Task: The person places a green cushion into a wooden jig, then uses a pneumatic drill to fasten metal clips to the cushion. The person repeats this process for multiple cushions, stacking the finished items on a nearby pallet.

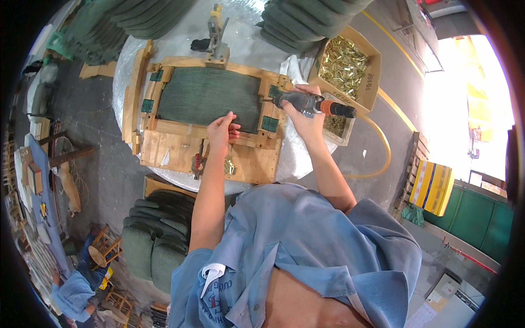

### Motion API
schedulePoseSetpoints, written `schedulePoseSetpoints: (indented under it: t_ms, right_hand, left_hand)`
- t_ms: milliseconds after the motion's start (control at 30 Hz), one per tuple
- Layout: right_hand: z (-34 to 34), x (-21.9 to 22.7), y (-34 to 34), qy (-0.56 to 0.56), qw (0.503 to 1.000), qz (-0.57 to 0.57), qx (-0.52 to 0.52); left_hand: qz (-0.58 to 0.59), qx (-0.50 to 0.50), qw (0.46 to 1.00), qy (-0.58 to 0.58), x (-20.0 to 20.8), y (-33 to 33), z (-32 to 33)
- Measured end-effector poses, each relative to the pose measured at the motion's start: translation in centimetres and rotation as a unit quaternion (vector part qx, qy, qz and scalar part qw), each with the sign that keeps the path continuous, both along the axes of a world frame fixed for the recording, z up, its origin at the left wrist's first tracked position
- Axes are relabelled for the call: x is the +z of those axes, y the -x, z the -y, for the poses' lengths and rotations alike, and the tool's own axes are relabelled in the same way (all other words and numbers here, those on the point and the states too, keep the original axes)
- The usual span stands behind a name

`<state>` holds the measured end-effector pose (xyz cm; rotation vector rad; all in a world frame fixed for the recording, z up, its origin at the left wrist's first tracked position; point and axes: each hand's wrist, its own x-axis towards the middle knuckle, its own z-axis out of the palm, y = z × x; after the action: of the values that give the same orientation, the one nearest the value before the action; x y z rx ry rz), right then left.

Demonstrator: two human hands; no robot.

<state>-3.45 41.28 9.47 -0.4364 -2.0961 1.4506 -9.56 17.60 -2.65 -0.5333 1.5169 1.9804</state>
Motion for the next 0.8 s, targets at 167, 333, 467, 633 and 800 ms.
schedulePoseSetpoints:
  t_ms: [167, 333, 467, 633, 800]
  right_hand:
    - [1.4, 1.4, 0.1, -0.030, 0.999, -0.001, 0.013]
    - [0.9, 1.1, 0.9, -0.018, 1.000, 0.006, 0.021]
    - [0.6, 2.5, 2.1, -0.057, 0.995, 0.070, 0.030]
    - [0.7, 3.3, 3.4, -0.090, 0.984, 0.139, 0.068]
    - [1.5, 3.0, 3.9, -0.139, 0.980, 0.120, 0.078]
  left_hand:
    - [-0.005, -0.002, 1.000, -0.011, -0.5, 0.1, 0.1]
    - [-0.008, -0.004, 1.000, -0.015, -0.6, 0.1, 0.1]
    - [-0.004, 0.000, 1.000, -0.020, -0.8, 0.0, 0.3]
    - [-0.009, -0.004, 1.000, -0.019, -1.1, -0.3, 0.3]
    - [-0.007, -0.003, 1.000, -0.024, -0.7, -0.1, 0.1]
